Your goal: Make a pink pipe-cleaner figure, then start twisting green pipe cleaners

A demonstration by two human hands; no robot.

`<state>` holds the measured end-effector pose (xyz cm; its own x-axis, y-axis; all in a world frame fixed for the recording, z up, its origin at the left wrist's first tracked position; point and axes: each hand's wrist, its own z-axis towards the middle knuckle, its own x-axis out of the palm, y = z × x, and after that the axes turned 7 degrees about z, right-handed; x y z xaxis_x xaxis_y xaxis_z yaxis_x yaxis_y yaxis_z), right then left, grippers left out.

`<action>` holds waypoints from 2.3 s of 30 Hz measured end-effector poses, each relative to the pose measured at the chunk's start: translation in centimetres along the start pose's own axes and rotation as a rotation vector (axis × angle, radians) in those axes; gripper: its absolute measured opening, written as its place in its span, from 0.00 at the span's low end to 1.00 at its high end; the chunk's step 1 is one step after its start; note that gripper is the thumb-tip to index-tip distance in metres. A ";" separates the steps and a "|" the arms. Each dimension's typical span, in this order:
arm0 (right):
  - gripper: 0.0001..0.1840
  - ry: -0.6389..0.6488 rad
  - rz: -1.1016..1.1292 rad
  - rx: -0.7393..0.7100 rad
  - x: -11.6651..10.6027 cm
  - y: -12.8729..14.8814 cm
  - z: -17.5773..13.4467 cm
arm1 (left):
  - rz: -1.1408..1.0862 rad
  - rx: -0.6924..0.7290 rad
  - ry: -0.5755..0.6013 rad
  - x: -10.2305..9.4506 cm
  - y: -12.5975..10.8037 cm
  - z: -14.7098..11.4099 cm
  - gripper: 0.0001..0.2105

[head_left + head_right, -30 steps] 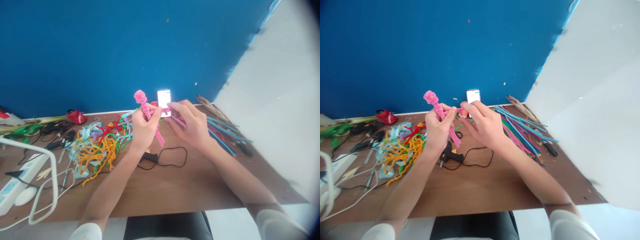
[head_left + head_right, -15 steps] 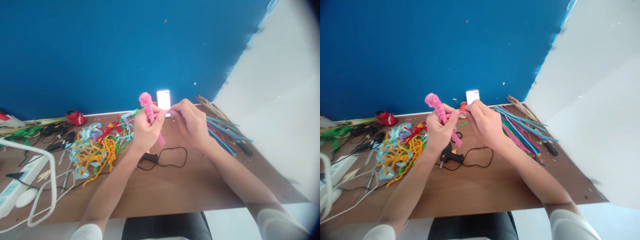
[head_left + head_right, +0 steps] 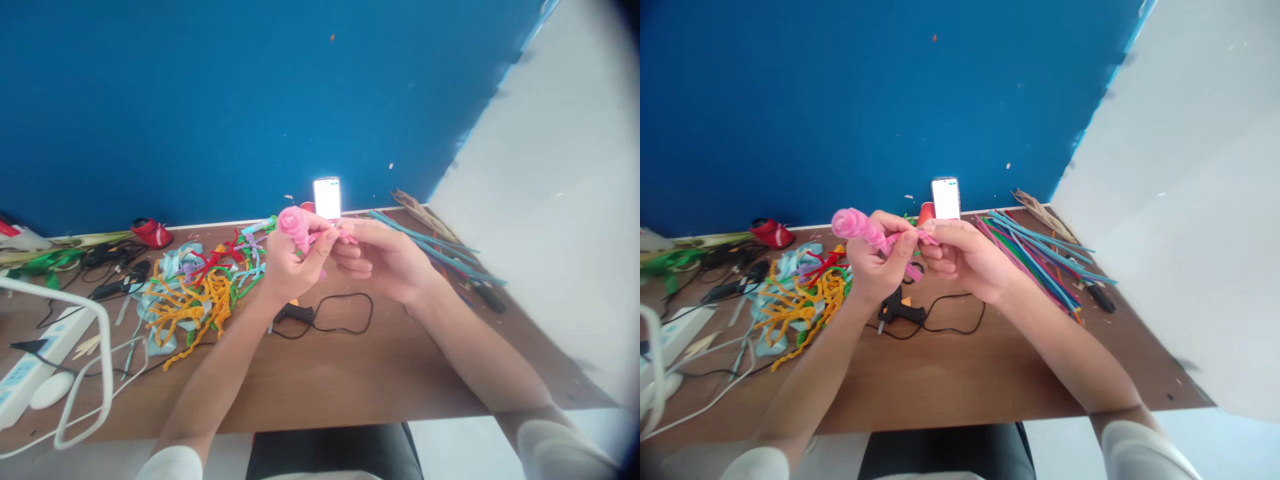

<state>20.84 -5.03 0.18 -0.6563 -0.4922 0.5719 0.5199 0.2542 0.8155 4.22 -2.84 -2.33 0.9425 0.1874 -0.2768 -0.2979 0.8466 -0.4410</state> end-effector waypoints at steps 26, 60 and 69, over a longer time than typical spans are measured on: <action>0.12 -0.135 -0.252 -0.283 -0.3 -0.7 0.6 | -0.111 -0.153 0.020 0.5 -0.6 -0.3 0.05; 0.04 -0.158 -0.254 -0.251 -1.0 -0.5 0.8 | 0.104 0.085 0.039 0.4 0.8 -0.4 0.06; 0.06 -0.056 -1.117 -0.871 -2.1 0.3 0.6 | -0.368 -0.376 0.142 -0.1 -0.3 0.7 0.12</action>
<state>22.04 -3.38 -0.68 -0.9500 -0.0512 -0.3080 -0.1270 -0.8378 0.5310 4.31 -2.77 -1.59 0.9726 -0.1790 -0.1481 -0.0108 0.6022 -0.7983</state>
